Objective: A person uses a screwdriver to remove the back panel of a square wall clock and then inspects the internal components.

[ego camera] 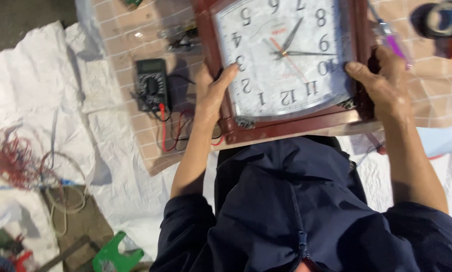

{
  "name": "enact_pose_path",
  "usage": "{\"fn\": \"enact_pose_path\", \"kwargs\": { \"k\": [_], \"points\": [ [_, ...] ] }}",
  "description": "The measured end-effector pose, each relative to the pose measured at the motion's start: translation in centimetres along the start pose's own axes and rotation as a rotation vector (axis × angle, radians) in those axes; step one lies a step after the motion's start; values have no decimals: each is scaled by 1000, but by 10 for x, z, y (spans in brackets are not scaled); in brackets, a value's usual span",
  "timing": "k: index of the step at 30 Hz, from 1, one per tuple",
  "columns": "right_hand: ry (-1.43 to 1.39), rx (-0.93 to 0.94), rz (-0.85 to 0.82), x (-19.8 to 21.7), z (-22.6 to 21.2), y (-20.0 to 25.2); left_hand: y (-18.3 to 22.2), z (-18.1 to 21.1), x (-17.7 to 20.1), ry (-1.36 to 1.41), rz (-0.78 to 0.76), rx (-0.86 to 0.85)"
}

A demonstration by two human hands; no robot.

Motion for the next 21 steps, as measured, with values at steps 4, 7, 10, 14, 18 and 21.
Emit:
{"fn": "enact_pose_path", "kwargs": {
  "k": [4, 7, 10, 14, 18, 21],
  "points": [
    [208, 167, -9, -5, -2, -12, -11, -9, 3, -18, -12, 49],
    [229, 249, -24, -6, -13, -9, -12, -3, 3, -167, -21, 86],
    [254, 233, 3, -3, -3, -8, -6, 4, 7, -569, 26, -48],
    [365, 477, 95, -4, -15, -1, 16, 14, 10, -1237, 471, -602],
    [360, 566, 230, 5, -34, 19, 40, 20, -29, -1095, 248, -802],
    [339, 537, 289, 16, -37, 34, 52, -2, -74, -1113, -279, -844]
  ]
}}
Point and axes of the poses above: each hand's wrist, its own y-axis away from the middle knuckle, its own x-axis out of the back of the hand, z = x × y, the point moved 4 cm from there along -y, towards the middle knuckle, and after that the axes turned 5 degrees about z, right-handed, at the moved point
